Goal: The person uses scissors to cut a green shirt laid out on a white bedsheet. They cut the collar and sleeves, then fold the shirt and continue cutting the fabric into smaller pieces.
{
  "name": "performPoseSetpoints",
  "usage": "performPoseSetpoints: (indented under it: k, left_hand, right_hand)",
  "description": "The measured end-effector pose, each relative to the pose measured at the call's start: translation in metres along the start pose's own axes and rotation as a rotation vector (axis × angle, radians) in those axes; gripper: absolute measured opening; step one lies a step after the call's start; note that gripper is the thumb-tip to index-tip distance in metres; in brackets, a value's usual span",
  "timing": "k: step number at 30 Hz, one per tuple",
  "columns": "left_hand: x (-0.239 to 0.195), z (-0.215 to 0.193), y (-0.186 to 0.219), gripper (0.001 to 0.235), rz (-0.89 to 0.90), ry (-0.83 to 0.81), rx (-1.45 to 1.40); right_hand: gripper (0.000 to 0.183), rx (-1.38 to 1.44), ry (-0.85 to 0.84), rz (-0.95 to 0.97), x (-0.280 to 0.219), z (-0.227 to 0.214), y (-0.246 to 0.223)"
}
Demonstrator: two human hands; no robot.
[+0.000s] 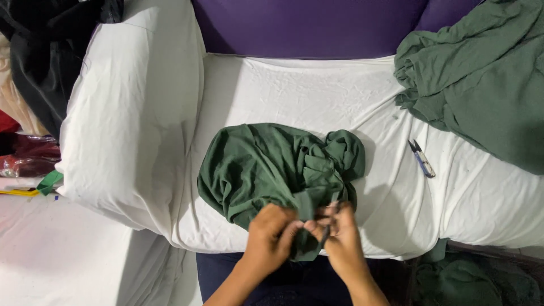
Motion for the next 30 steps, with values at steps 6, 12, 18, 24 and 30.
performPoseSetpoints:
  k: [6,12,18,24,30]
  left_hand:
    - [0.008,-0.015,-0.002,0.015,0.141,-0.102,-0.116]
    - [0.004,-0.062,-0.093,0.095,-0.155,-0.196,0.527]
    - [-0.016,-0.03,-0.11,0.092,-0.11,-0.466,0.71]
    - [-0.008,-0.036,-0.058,0.032,-0.04,-0.376,0.188]
    - [0.044,-0.065,0.009,0.01,-0.157,-0.218,-0.218]
  right_hand:
    - [0.036,0.168,0.215,-0.127,0.017,-0.04,0.001]
    - [0.033,0.207,0.512,-0.516,0.014,-0.115,-0.071]
    - [0.101,-0.688,0.062,0.068,0.037,-0.042,-0.005]
    - [0.048,-0.511,0.249,-0.145,0.062,-0.064,-0.012]
    - [0.06,0.114,0.358,-0.22,0.079,-0.07,-0.139]
Point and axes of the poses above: each hand's wrist, its own x-axis towards the middle knuckle, its own z-axis out of the palm, y = z × x, the point moved 7 cm from there along x, towards the middle knuckle, and after that the axes turned 4 degrees about -y, right-handed, at the moved point
